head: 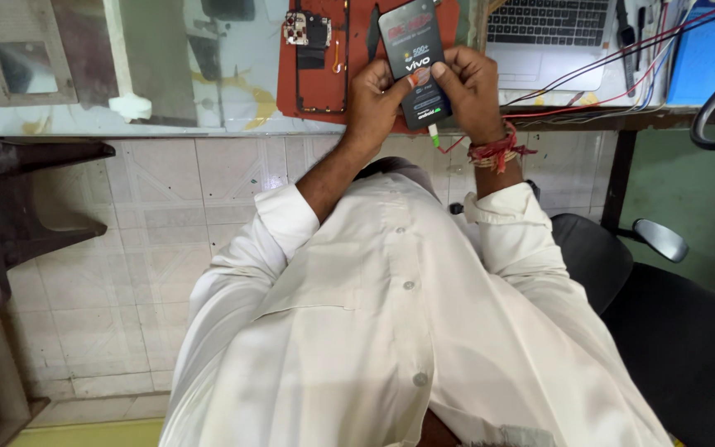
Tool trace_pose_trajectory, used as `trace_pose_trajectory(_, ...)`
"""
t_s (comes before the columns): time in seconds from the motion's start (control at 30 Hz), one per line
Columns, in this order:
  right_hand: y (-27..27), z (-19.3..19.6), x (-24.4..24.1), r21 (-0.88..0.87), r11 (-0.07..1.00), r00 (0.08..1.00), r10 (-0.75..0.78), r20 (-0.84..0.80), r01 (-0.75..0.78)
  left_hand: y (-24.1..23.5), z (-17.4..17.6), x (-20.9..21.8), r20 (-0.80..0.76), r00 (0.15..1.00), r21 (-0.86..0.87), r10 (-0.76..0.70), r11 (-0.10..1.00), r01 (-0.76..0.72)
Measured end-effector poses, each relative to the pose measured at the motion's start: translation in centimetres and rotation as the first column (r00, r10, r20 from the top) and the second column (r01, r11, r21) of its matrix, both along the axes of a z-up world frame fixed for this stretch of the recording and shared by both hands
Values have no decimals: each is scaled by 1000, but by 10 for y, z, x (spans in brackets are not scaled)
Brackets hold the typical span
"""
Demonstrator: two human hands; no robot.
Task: The person holds a smartphone connected to a power source and repeatedly taps the screen to navigate menus. The person also briefly handles a disassembled phone frame on the workbench.
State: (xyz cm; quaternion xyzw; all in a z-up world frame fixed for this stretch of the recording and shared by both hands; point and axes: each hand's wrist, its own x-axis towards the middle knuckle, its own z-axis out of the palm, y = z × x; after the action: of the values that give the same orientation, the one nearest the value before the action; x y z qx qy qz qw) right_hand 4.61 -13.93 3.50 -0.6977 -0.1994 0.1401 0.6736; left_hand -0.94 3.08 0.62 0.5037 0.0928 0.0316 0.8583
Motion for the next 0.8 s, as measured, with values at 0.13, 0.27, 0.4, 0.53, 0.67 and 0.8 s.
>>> trace_pose_trajectory(0.13, -3, -3, -1, 27, 1000, 1000, 9, -1, -9, -2, -1, -2, -5, 1000, 19, 3, 1000, -3)
trace_pose_trajectory(0.27, -5, -6, -1, 20, 1000, 1000, 4, 31, -4, 2, 3, -2, -31, 999, -29, -36, 999, 35)
trace_pose_trajectory(0.4, -6, -10, 0, 38, 999, 999, 18, 51, -20, 2, 3, -3, -27, 999, -63, -40, 997, 38)
trace_pose_trajectory(0.53, -8, -11, 2, 37, 999, 999, 21, 42, -23, 2, 2, -2, 21, 999, -29, -27, 999, 28)
trace_pose_trajectory(0.67, -8, -13, 1, 70, 997, 999, 30, 24, -32, 3, 1, -5, -2, 999, 13, -35, 999, 35)
trace_pose_trajectory(0.8, -9, -12, 2, 52, 998, 999, 34, 1, -34, 0, -1, -1, 1, 1000, -48, -21, 999, 21)
